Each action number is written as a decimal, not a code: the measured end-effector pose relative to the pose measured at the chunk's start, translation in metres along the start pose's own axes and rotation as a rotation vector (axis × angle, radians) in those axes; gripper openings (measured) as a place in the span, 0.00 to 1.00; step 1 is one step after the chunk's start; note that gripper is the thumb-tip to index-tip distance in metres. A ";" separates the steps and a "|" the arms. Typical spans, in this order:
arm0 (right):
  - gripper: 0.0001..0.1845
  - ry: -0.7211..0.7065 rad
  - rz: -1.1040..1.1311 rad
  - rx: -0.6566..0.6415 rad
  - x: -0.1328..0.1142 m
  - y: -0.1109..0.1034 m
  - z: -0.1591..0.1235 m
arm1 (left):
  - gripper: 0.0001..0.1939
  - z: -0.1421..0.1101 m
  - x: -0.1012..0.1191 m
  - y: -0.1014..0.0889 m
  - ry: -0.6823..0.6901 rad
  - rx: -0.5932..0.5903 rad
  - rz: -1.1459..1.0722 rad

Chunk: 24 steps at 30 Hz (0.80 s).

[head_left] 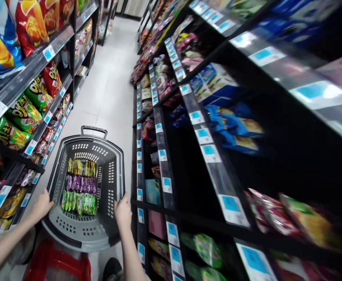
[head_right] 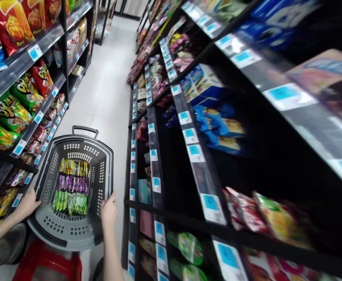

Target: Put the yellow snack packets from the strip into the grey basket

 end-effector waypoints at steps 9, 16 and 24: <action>0.33 0.049 -0.033 -0.016 0.072 0.001 -0.009 | 0.17 -0.046 0.027 0.090 -0.003 -0.021 -0.059; 0.33 0.133 -0.009 -0.003 0.108 0.013 -0.025 | 0.22 -0.051 0.038 0.101 0.070 -0.056 -0.013; 0.32 0.174 0.008 0.005 0.121 -0.004 -0.005 | 0.22 -0.044 0.064 0.111 0.076 -0.095 -0.020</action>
Point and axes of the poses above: each hand's wrist, its own z-axis towards the middle knuckle, its own y-axis out of the palm, x = y × z, the point moved 1 cm from there along z, towards the middle knuckle, and after that the axes turned 12 degrees about -x, right-handed, at the moved point
